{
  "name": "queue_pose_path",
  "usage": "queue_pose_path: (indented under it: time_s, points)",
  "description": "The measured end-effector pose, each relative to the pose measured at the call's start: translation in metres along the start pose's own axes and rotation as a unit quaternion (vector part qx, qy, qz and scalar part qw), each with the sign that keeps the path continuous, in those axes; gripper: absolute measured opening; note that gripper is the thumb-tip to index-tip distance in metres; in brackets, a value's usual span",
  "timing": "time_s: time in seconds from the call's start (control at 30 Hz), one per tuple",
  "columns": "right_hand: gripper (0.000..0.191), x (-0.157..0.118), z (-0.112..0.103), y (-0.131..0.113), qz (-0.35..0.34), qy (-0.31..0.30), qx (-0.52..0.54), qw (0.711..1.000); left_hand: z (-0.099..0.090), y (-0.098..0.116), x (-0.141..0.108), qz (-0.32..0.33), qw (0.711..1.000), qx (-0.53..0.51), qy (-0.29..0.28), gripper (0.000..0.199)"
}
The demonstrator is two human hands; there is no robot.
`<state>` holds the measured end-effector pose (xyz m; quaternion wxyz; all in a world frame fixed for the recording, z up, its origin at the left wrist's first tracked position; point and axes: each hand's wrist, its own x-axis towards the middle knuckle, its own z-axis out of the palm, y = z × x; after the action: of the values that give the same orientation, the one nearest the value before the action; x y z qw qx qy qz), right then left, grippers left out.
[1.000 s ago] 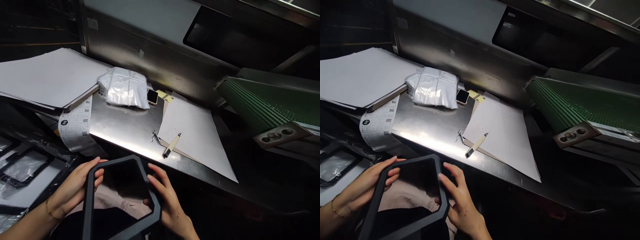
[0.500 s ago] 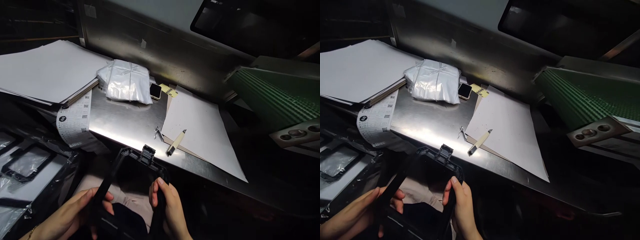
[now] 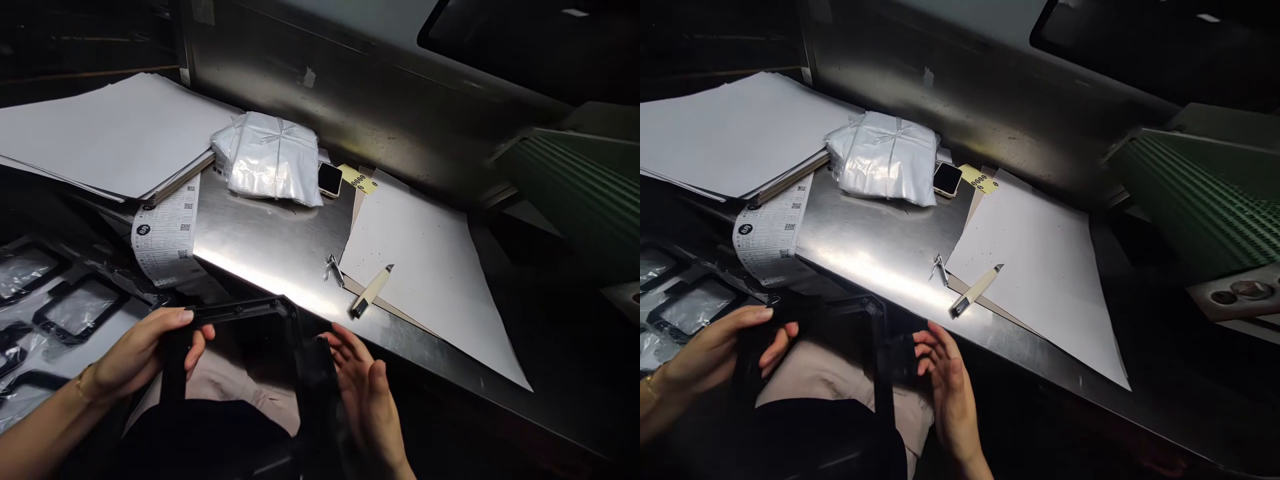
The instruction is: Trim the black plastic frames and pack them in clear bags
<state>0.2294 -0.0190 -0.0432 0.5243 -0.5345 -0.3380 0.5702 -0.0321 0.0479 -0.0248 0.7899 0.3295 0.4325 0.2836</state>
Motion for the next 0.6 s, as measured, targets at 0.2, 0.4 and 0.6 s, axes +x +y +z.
queue_pose_path:
  time_s: [0.2,0.4,0.6]
  points:
    - [0.026,0.009,0.017,-0.027,0.047,-0.146,-0.130,0.980,0.010,0.010,0.030,-0.077,0.990,0.019,-0.120,0.040]
    - [0.025,0.007,0.026,-0.017,-0.038,0.042,-0.101,0.993,0.015,-0.015,0.025,-0.002,0.990,-0.093,-0.104,0.051]
    - [0.022,-0.001,0.048,0.001,-0.051,0.074,-0.142,0.986,0.051,-0.048,-0.001,-0.029,0.975,-0.137,-0.173,0.054]
